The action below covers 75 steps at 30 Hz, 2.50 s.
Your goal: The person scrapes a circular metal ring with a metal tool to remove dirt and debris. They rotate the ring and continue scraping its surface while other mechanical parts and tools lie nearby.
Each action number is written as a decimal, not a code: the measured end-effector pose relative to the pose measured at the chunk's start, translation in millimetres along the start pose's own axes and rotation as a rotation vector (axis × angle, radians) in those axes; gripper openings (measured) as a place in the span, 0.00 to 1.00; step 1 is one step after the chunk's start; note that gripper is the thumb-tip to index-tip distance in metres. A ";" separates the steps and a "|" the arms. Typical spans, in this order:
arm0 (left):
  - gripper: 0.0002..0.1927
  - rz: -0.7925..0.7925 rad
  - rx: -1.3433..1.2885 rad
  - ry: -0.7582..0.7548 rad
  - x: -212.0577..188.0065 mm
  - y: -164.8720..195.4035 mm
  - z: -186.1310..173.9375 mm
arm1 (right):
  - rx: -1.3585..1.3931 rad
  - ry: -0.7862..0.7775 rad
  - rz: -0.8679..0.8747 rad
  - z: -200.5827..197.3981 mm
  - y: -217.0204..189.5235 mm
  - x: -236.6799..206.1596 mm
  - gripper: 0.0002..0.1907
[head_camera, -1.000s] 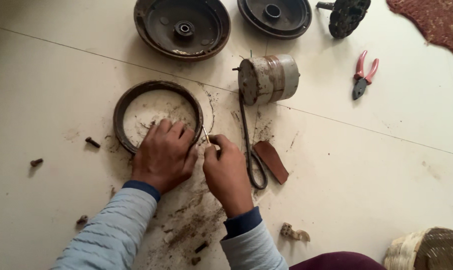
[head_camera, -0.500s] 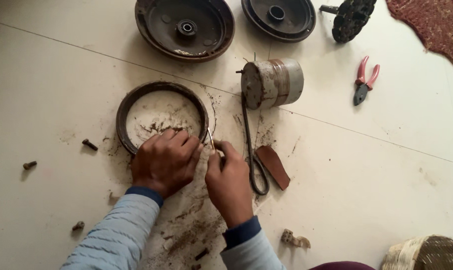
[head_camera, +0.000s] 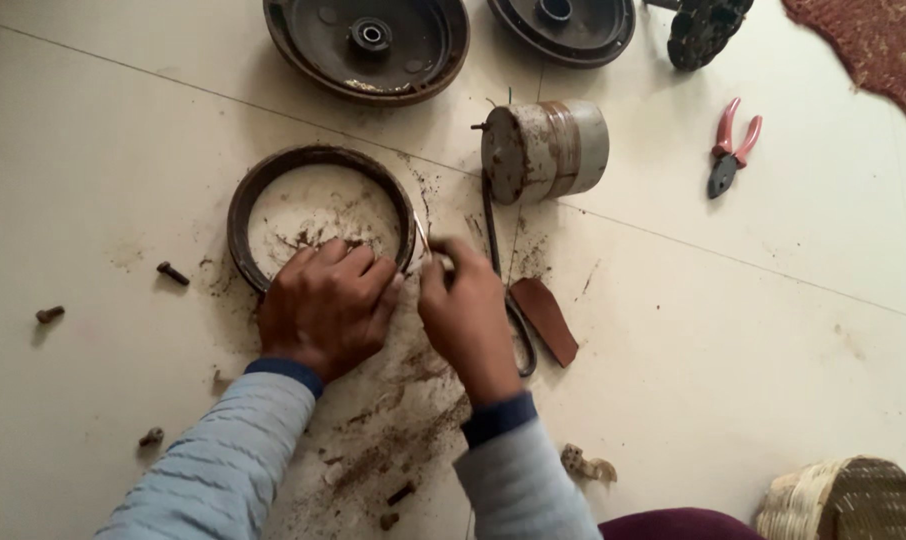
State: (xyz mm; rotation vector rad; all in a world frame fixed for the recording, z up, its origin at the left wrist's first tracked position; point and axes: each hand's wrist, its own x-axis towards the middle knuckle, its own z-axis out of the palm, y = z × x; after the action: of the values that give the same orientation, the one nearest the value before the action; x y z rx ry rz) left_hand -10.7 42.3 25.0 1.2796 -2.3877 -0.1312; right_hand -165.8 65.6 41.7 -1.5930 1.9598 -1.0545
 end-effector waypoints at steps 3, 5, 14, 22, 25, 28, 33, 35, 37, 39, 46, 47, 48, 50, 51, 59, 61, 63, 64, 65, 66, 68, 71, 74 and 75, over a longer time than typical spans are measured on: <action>0.11 0.011 -0.021 0.028 0.2 0.7 -0.5 | 0.038 -0.145 0.280 -2.5 3.5 3.3 0.16; 0.11 0.026 -0.019 0.047 0.3 0.8 -0.9 | 0.092 -0.193 0.278 -2.9 6.6 6.3 0.18; 0.11 0.031 -0.017 0.004 1.2 -0.4 0.1 | 0.133 -0.214 0.154 -4.0 14.5 16.3 0.18; 0.12 0.032 -0.047 -0.032 3.8 -2.2 1.0 | 0.116 -0.180 -0.032 -8.4 18.5 18.0 0.17; 0.13 0.046 -0.059 -0.017 3.6 -2.6 1.1 | 0.119 -0.235 0.139 -6.7 19.8 22.6 0.18; 0.13 0.053 -0.071 -0.032 3.2 -2.9 0.2 | 0.148 -0.308 0.316 -12.6 17.4 24.5 0.19; 0.13 0.058 -0.092 -0.077 5.3 -4.9 -1.9 | 0.172 -0.328 0.353 -15.5 6.7 32.6 0.19; 0.13 0.072 -0.090 -0.071 6.5 -6.1 -2.3 | 0.201 -0.338 0.406 -13.7 6.7 37.2 0.20; 0.12 0.090 -0.082 -0.084 7.1 -7.3 -2.4 | 0.204 -0.351 0.424 -13.2 10.8 38.7 0.20; 0.12 0.112 -0.085 -0.118 7.0 -8.2 -2.2 | 0.170 -0.367 0.415 -16.4 18.3 35.6 0.21; 0.11 0.159 -0.105 -0.104 6.2 -11.9 -2.8 | 0.123 -0.332 0.420 -2.8 28.2 43.0 0.21; 0.12 0.153 -0.100 -0.122 6.5 -12.1 -2.7 | 0.080 -0.316 0.369 -2.4 27.8 41.4 0.21; 0.12 0.147 -0.095 -0.140 6.8 -11.9 -2.8 | 0.037 -0.301 0.317 -4.1 27.6 37.3 0.21; 0.12 0.092 -0.120 -0.168 7.8 -11.5 -3.0 | 0.314 -0.226 0.548 -12.6 27.9 24.3 0.22; 0.12 0.066 -0.129 -0.176 8.8 -11.4 -3.2 | 0.455 -0.185 0.655 -17.2 28.0 18.4 0.23; 0.24 0.052 0.000 -0.095 30.8 -4.3 0.9 | 0.439 -0.205 0.642 -16.8 13.2 4.2 0.22; 0.22 0.022 0.016 -0.141 36.6 3.2 6.9 | 0.420 -0.200 0.625 -16.8 11.4 5.6 0.22; 0.17 -0.032 -0.003 -0.217 39.7 11.0 14.0 | 0.376 -0.207 0.606 -18.4 12.9 5.7 0.22; 0.16 -0.052 -0.028 -0.215 39.4 13.4 17.0 | 0.370 -0.211 0.595 -19.4 14.9 5.3 0.22; 0.15 -0.069 -0.053 -0.213 38.6 14.4 19.3 | 0.365 -0.213 0.586 -19.8 17.1 4.8 0.21; 0.14 -0.087 -0.076 -0.210 36.8 14.0 20.9 | 0.362 -0.216 0.575 -19.7 19.4 4.1 0.21; 0.14 -0.047 -0.086 -0.252 32.1 8.1 21.0 | 0.378 -0.236 0.584 -17.3 22.8 2.5 0.21; 0.13 -0.001 -0.129 -0.236 23.6 -5.2 15.7 | 0.446 -0.300 0.581 -11.3 22.0 -1.3 0.21; 0.11 0.070 -0.163 -0.187 17.1 -13.1 9.2 | 0.438 -0.306 0.569 -8.3 14.7 -7.4 0.21; 0.10 0.098 -0.171 -0.169 15.9 -13.8 7.6 | 0.417 -0.295 0.564 -8.9 11.6 -9.6 0.21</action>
State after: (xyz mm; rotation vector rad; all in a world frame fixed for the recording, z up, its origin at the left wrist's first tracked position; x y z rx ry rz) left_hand -10.9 20.6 19.4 1.1099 -2.5131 -0.4200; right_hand -177.1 78.1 37.1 -0.8432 1.6929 -0.8575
